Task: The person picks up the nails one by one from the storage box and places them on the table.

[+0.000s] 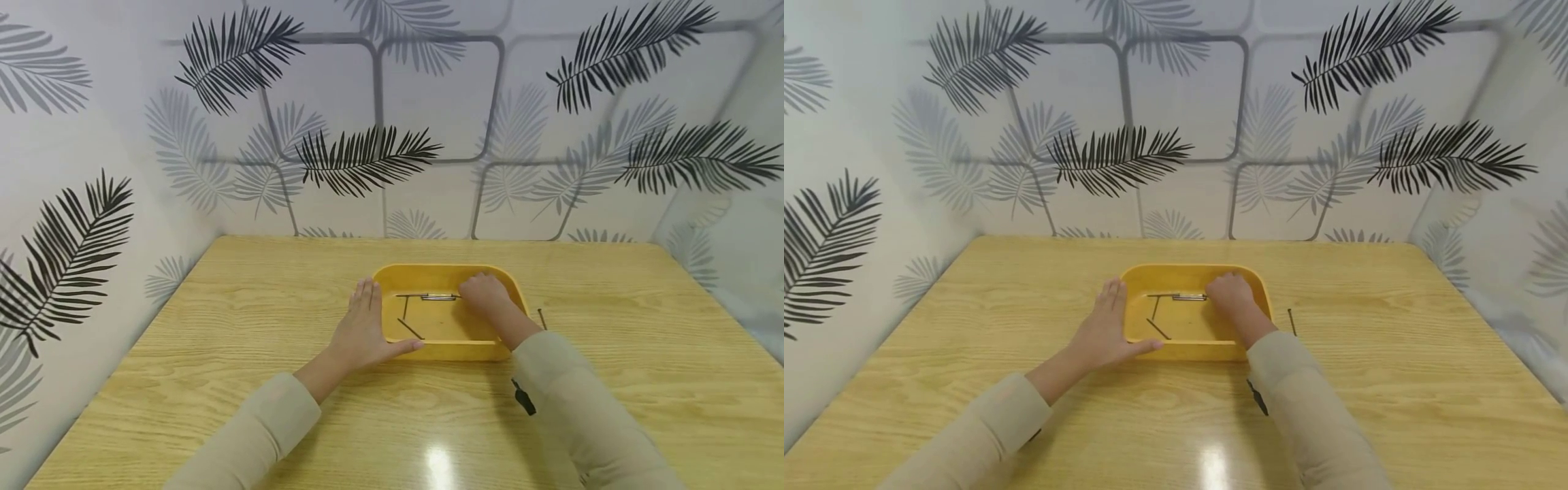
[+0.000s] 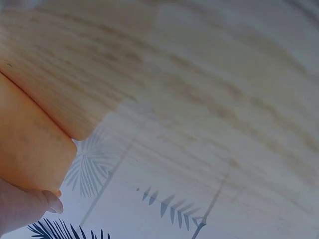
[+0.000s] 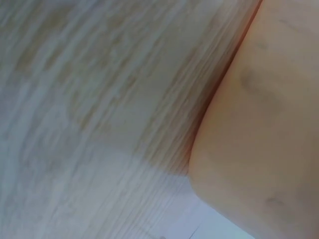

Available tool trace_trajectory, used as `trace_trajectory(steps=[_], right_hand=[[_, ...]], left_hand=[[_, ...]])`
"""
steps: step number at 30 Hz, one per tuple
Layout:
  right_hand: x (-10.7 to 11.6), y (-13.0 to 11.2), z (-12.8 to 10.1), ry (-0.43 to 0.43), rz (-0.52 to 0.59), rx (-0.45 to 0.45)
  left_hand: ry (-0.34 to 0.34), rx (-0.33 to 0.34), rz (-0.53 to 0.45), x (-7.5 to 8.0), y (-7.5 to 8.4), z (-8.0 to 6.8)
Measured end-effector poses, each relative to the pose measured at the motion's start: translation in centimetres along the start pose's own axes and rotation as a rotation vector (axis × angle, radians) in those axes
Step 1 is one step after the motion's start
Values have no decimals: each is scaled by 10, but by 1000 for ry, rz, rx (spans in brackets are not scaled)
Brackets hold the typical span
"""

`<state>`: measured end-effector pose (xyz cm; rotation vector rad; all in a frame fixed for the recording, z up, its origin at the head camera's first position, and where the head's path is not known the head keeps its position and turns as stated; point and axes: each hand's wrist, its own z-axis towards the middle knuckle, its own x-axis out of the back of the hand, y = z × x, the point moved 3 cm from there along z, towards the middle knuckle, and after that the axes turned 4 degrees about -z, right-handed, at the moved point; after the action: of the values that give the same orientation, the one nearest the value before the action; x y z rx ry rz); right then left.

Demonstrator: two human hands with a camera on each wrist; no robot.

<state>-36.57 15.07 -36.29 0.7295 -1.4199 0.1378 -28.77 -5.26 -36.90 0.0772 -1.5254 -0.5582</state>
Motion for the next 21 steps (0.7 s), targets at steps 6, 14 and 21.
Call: trace_trajectory(steps=[6,14,21], right_hand=[[-5,-1,2,8,-7,5],[-5,0,0,13,55,-4],[-8,2,-3,16,122,-13]], left_hand=[[15,-4,4,-3,0,-2],[29,-2,3,-7,0,-4],[39,-2,3,-10,2,-7]])
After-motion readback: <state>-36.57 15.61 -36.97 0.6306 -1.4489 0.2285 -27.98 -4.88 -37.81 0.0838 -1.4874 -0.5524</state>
